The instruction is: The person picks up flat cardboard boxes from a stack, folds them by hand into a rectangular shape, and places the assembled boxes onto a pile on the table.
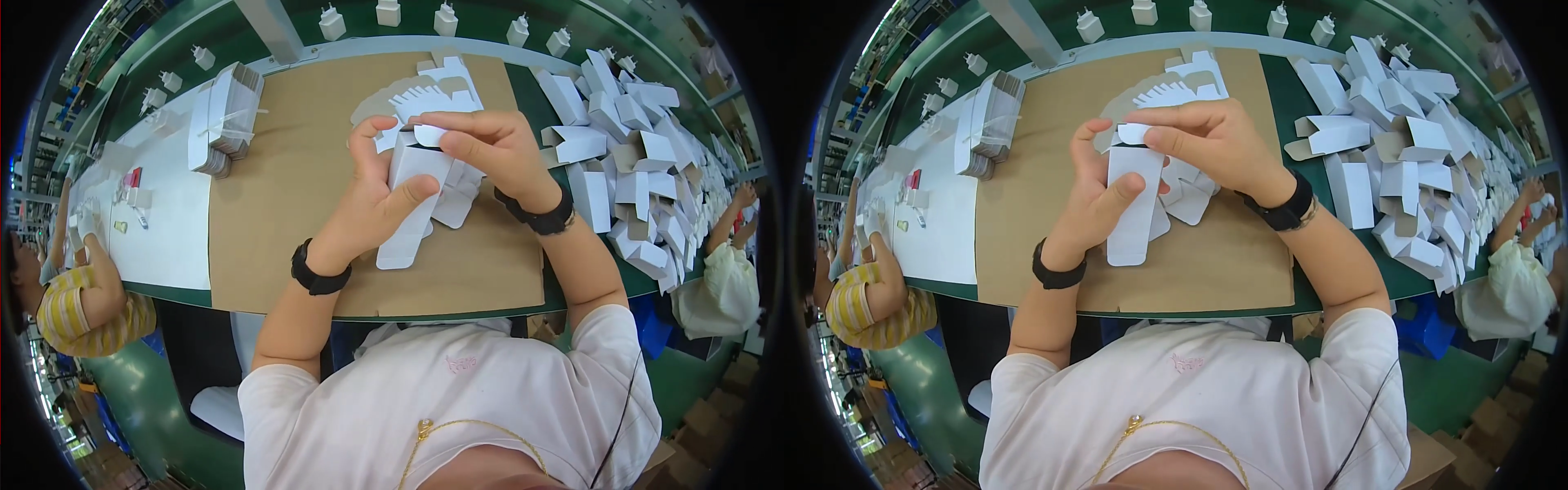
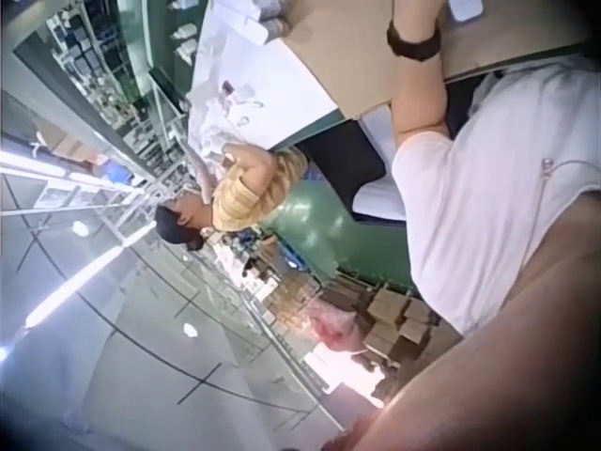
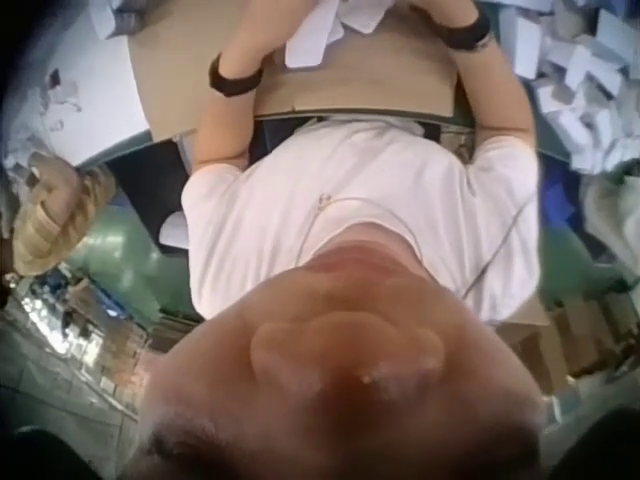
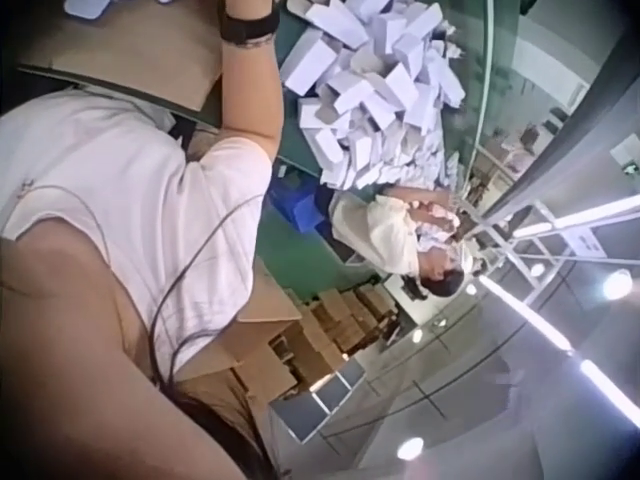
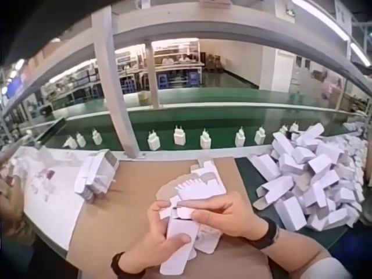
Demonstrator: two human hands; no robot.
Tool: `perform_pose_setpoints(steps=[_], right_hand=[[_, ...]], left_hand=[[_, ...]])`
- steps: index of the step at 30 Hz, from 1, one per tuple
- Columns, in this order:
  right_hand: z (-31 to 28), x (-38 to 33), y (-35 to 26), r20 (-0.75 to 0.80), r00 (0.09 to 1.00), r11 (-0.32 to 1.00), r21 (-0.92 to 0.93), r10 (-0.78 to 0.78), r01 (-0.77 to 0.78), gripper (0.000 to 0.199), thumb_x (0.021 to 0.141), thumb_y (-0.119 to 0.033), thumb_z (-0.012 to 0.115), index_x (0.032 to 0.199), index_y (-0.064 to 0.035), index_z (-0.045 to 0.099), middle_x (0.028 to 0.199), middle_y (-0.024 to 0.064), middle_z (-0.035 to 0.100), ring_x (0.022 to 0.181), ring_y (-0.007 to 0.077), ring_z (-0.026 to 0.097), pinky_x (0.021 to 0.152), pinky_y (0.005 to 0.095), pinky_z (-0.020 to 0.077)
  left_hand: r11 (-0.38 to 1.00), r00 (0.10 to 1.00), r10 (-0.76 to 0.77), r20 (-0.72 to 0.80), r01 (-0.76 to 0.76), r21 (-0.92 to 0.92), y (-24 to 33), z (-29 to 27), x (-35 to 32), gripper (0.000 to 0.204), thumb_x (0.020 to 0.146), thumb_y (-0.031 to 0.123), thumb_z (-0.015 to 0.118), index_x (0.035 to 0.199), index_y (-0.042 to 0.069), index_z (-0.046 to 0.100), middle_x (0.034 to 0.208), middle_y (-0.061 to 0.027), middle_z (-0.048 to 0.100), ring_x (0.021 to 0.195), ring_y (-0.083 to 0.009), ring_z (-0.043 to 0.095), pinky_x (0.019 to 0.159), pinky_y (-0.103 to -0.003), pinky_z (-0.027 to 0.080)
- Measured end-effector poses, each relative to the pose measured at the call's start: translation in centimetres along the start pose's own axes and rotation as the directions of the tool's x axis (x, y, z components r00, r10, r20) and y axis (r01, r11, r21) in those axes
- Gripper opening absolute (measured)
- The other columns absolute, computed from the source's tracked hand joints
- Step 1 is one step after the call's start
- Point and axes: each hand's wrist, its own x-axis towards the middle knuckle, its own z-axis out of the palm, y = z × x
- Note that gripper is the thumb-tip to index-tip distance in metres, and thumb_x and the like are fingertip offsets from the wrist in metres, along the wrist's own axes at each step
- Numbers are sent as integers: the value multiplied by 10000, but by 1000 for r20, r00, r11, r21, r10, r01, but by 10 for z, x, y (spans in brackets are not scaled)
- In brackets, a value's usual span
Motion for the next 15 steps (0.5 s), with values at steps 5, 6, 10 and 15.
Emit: perform_pose_setpoints(steps=[5, 6, 10, 15], right_hand=[[-4, -4, 2, 68, 994, 996, 9, 90, -91, 278, 868, -131, 566, 1104, 10, 604, 1062, 94, 635, 915, 128, 579, 805, 262, 455], [-5, -5, 9, 39, 995, 996, -3, 92, -92, 278, 868, -131, 566, 1104, 10, 604, 1062, 94, 635, 915, 128, 579, 805, 262, 455], [-7, -3, 7, 92, 989, 973, -189, -115, 131, 301, 806, -105, 624, 1104, -64, 622, 1069, 109, 628, 929, 197, 585, 804, 297, 461], [-37, -17, -53, -24, 844, 458, -848, -536, 267, 333, 644, -10, 652, 965, -100, 669, 1002, 102, 628, 902, 278, 563, 792, 343, 454]], left_hand=[[1000, 1000, 20, 16, -20, 20, 0, 3, 0, 694, 854, 295, 612, 1259, 71, 94, 1039, -169, 552, 935, -182, 530, 808, -298, 424], [998, 1000, 3, -6, -2, 63, -1, 3, 2, 668, 862, 261, 600, 1265, 70, 103, 1043, -165, 548, 934, -175, 524, 806, -295, 421], [991, 993, -58, -105, 70, 116, 5, 3, 2, 630, 871, 192, 576, 1290, 57, 125, 1060, -159, 533, 963, -172, 501, 804, -294, 410], [633, 983, 91, -160, 67, 772, -3, -17, 7, 619, 783, 268, 667, 1231, 3, 333, 1045, -208, 535, 982, -297, 482, 834, -370, 398]])
